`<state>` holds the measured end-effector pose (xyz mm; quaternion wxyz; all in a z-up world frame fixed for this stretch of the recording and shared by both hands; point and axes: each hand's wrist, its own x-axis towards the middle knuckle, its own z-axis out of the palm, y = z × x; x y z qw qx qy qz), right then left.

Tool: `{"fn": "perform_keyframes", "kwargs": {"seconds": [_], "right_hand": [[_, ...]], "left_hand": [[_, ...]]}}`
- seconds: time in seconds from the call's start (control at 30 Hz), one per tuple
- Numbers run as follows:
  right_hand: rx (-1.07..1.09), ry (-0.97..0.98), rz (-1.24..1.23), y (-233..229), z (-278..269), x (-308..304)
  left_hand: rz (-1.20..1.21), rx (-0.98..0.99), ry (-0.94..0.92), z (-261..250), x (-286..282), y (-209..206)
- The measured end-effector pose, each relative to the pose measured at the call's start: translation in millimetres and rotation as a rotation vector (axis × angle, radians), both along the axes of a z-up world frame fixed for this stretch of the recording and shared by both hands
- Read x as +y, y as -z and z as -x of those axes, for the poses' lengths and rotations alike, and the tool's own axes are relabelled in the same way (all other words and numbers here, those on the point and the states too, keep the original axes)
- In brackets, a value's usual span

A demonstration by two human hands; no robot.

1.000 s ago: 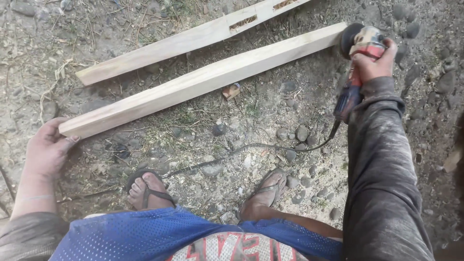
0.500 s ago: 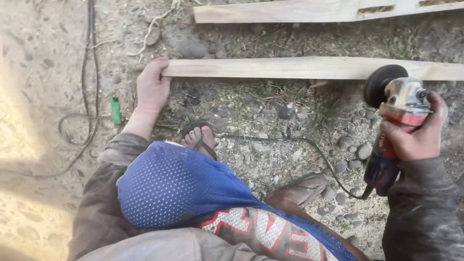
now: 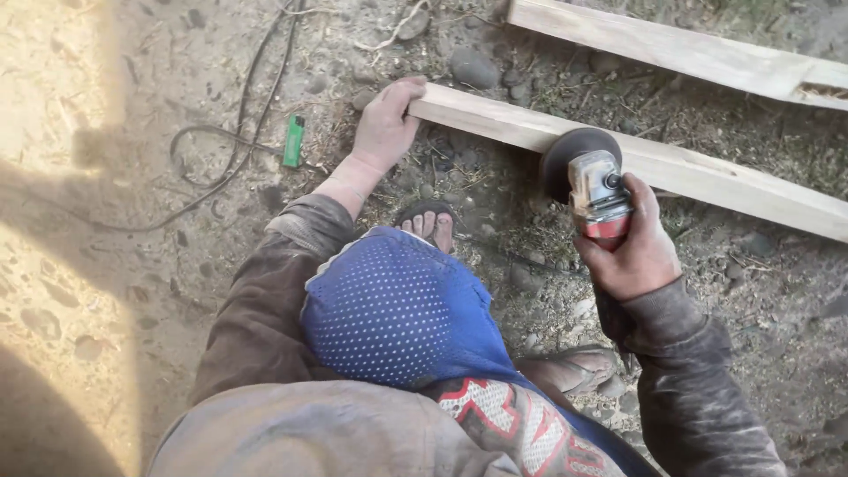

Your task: Sanding wooden planks with an angle grinder

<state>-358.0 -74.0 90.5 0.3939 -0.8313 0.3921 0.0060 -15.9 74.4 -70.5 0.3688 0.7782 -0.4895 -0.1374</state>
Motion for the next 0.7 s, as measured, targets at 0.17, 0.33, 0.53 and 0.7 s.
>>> {"fn": "perform_keyframes", "kwargs": {"seconds": [0.17, 0.33, 0.53, 0.7], "right_hand": [[-0.054, -0.097, 0.007, 10, -47, 19], [-0.056, -0.117, -0.029, 7, -77, 24], [-0.043, -0.035, -0.051, -3, -78, 23], [-0.033, -0.043, -0.068, 0, -44, 10]], "left_hand": [[0.019, 0.131, -0.022, -5, -7, 5], [-0.056, 0.078, 0.023, -14, -12, 1], [-0.138, 0.093, 0.146, -22, -14, -13], [-0.120, 0.006, 0.131, -10, -30, -13]]}}
